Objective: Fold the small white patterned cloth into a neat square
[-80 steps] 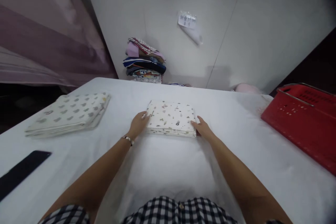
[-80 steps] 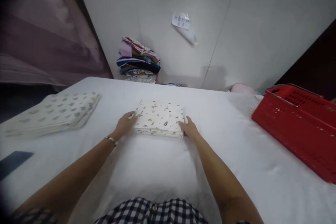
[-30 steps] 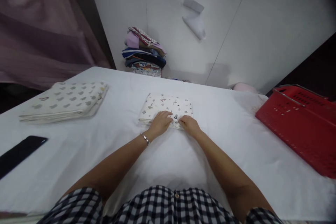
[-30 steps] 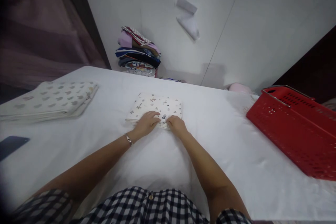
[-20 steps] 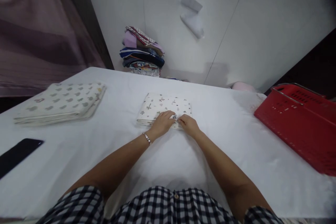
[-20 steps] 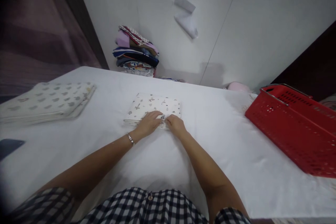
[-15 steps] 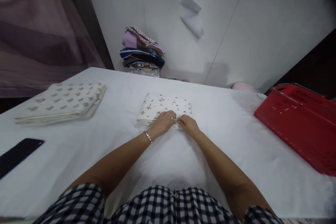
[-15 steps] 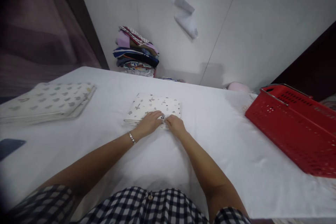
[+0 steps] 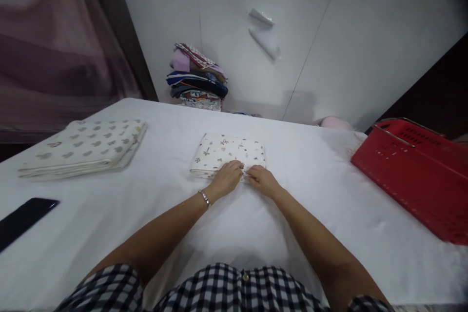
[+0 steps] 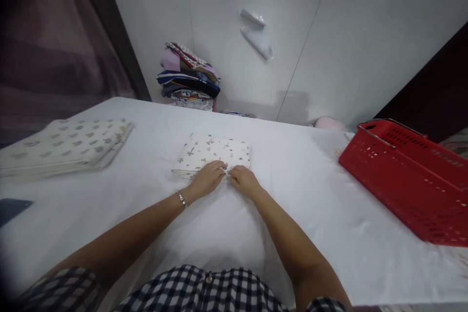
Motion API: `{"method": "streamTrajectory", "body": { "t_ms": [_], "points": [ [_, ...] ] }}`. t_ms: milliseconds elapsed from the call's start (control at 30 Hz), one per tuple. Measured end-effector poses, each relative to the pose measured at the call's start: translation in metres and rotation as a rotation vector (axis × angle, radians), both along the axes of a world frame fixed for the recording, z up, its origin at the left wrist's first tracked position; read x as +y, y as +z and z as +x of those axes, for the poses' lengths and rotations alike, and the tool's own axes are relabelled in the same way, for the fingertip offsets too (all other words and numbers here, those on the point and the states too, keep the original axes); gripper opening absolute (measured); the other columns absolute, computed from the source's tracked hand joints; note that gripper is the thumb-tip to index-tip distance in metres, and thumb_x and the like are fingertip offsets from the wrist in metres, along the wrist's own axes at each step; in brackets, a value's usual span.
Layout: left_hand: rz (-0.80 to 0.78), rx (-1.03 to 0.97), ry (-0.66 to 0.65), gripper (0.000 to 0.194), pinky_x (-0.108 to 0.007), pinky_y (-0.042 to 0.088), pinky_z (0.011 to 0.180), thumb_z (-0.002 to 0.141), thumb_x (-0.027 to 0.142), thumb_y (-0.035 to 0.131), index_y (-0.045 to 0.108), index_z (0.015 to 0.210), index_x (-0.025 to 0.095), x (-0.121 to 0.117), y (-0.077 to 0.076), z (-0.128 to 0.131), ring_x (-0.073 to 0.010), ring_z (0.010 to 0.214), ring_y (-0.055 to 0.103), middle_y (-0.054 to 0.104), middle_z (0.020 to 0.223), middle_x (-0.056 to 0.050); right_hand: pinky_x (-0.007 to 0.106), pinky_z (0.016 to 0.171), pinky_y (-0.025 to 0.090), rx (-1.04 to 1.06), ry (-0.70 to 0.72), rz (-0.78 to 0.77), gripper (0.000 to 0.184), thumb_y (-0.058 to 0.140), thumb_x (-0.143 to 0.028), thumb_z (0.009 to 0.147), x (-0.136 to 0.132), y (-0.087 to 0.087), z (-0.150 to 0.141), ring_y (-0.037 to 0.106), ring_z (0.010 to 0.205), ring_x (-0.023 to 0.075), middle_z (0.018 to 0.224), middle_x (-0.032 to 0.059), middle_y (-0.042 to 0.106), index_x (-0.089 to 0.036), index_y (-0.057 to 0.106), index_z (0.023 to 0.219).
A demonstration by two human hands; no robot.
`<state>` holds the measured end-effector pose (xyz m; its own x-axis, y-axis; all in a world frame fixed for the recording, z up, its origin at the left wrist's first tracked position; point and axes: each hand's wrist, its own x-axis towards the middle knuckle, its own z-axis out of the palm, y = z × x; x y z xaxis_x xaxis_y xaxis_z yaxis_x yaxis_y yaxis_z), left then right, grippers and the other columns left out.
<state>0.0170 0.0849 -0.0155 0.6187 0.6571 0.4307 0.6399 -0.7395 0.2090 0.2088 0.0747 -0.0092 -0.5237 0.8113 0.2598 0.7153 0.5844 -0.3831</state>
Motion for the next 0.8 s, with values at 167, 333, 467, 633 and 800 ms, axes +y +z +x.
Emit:
{"method": "streamTrajectory", "body": {
  "t_ms": [167,333,467,633,800],
  "points": [
    [-0.049,-0.007,0.057,0.019,-0.036,0.042,0.086,0.089,0.018,0.04,0.059,0.09,0.016,0.001,-0.001,0.003,-0.0187,0.094,0.056,0.063,0.1,-0.007,0.027,0.078,0.042,-0.04,-0.055,0.017,0.019,0.047,-0.02,0.089,0.001,-0.002,-0.002,0.054,0.089,0.0168,0.095,0.0059,0.063,-0.019,0.064,0.099],
    [-0.099,-0.019,0.085,0.018,-0.035,0.041,0.086,0.09,0.021,0.041,0.058,0.091,0.019,0.0,0.001,0.0,-0.0174,0.095,0.057,0.062,0.104,-0.004,0.025,0.076,0.041,-0.032,-0.1,-0.045,0.018,0.046,-0.018,0.09,0.004,0.001,-0.005,0.055,0.088,0.0151,0.091,0.0041,0.063,-0.019,0.064,0.093],
    [-0.086,-0.016,0.116,0.012,-0.036,0.04,0.088,0.086,0.022,0.05,0.058,0.094,0.02,0.001,0.0,-0.007,-0.0191,0.103,0.054,0.059,0.113,-0.005,0.025,0.074,0.04,-0.074,-0.129,-0.067,0.019,0.045,-0.019,0.091,0.006,0.004,-0.007,0.055,0.087,0.0151,0.09,0.0038,0.063,-0.019,0.064,0.091],
    [-0.061,-0.025,0.137,0.018,-0.036,0.039,0.089,0.086,0.024,0.05,0.058,0.102,0.021,0.003,-0.003,-0.012,-0.0193,0.106,0.052,0.058,0.115,-0.005,0.024,0.073,0.04,-0.094,-0.144,-0.071,0.019,0.044,-0.02,0.091,0.006,0.005,-0.008,0.054,0.087,0.015,0.091,0.0036,0.062,-0.019,0.063,0.091],
    [-0.063,0.02,0.12,0.017,-0.037,0.039,0.088,0.088,0.026,0.047,0.063,0.09,0.021,0.004,-0.001,-0.011,-0.02,0.103,0.052,0.06,0.111,-0.005,0.025,0.072,0.04,-0.109,-0.153,-0.069,0.019,0.043,-0.02,0.092,0.006,0.006,-0.008,0.054,0.085,0.015,0.09,0.0038,0.061,-0.019,0.062,0.091]
  ]
}}
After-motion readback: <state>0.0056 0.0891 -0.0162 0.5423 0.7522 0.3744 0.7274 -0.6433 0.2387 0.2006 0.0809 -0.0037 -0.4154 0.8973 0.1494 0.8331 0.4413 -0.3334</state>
